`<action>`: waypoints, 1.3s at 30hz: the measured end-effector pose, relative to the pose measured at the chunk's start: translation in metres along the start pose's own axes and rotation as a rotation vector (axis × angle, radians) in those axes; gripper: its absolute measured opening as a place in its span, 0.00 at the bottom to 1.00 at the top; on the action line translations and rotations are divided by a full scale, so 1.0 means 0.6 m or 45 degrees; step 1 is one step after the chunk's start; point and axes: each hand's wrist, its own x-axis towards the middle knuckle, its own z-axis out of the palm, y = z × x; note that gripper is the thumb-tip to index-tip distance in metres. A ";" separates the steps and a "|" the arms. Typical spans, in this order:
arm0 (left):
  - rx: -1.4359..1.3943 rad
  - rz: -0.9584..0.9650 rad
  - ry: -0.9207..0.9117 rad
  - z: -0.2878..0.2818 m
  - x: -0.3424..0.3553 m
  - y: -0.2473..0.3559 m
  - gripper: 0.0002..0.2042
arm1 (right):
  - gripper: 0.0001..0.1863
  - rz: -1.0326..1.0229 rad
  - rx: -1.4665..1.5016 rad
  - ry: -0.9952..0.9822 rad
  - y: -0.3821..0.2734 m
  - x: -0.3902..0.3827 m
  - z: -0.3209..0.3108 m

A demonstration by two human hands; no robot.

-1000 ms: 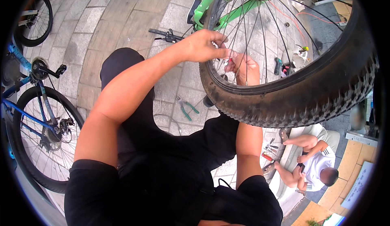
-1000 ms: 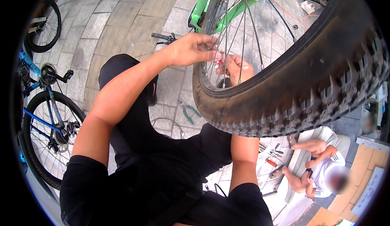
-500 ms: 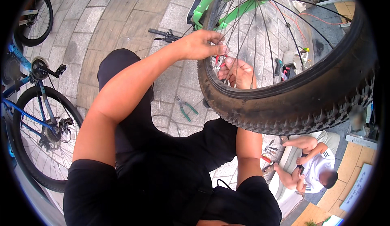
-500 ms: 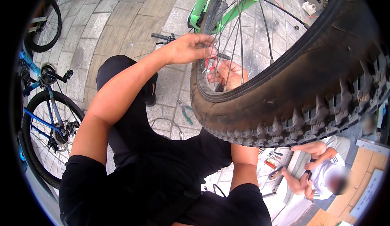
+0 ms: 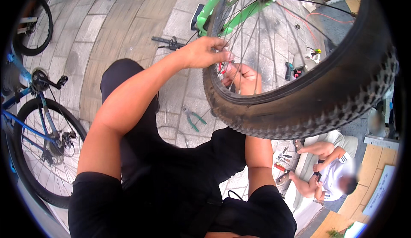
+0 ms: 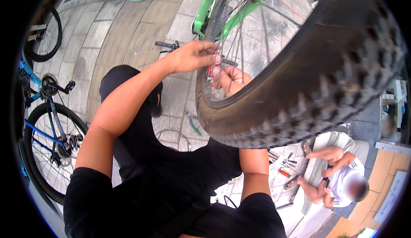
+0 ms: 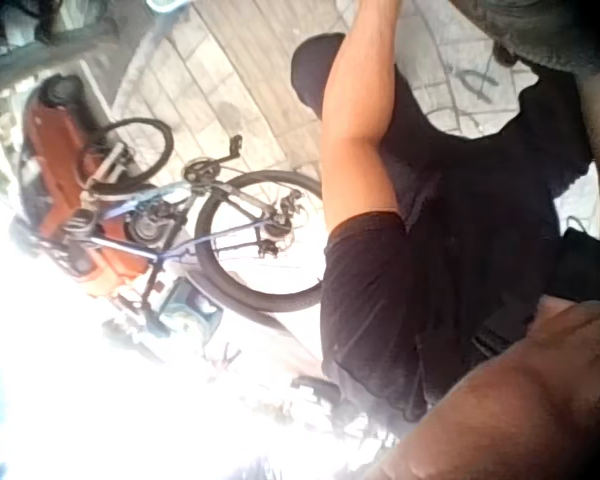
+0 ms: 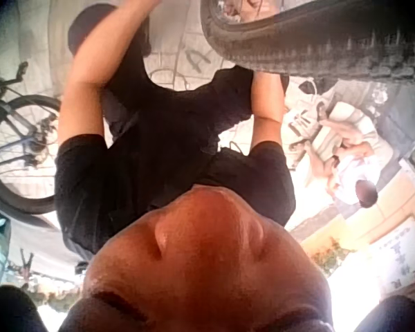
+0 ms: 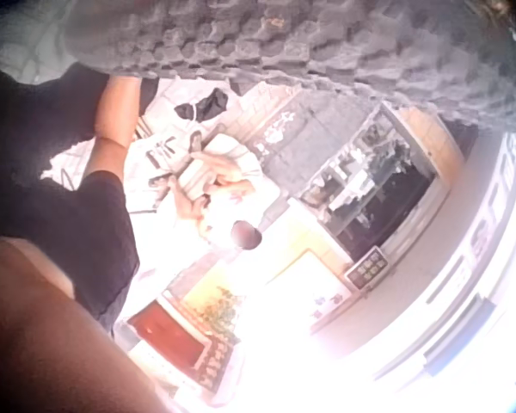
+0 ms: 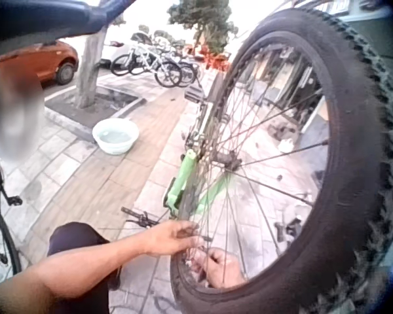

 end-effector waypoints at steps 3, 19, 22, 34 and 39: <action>0.172 0.027 -0.015 -0.005 -0.003 0.014 0.24 | 0.15 -0.014 -0.291 -0.034 -0.026 -0.009 0.016; -0.241 -0.094 -0.094 -0.014 -0.047 0.055 0.08 | 0.17 -0.360 -0.131 -0.024 -0.006 -0.019 0.014; 0.038 0.017 0.052 -0.011 -0.035 0.004 0.09 | 0.12 -0.401 -0.112 -0.040 -0.018 -0.020 0.017; -0.207 -0.062 0.139 0.012 -0.047 0.052 0.07 | 0.09 -0.081 0.460 -0.157 0.068 0.032 0.002; -0.481 -0.346 0.014 -0.011 -0.050 0.003 0.14 | 0.11 -0.031 0.492 -0.235 0.059 0.016 0.001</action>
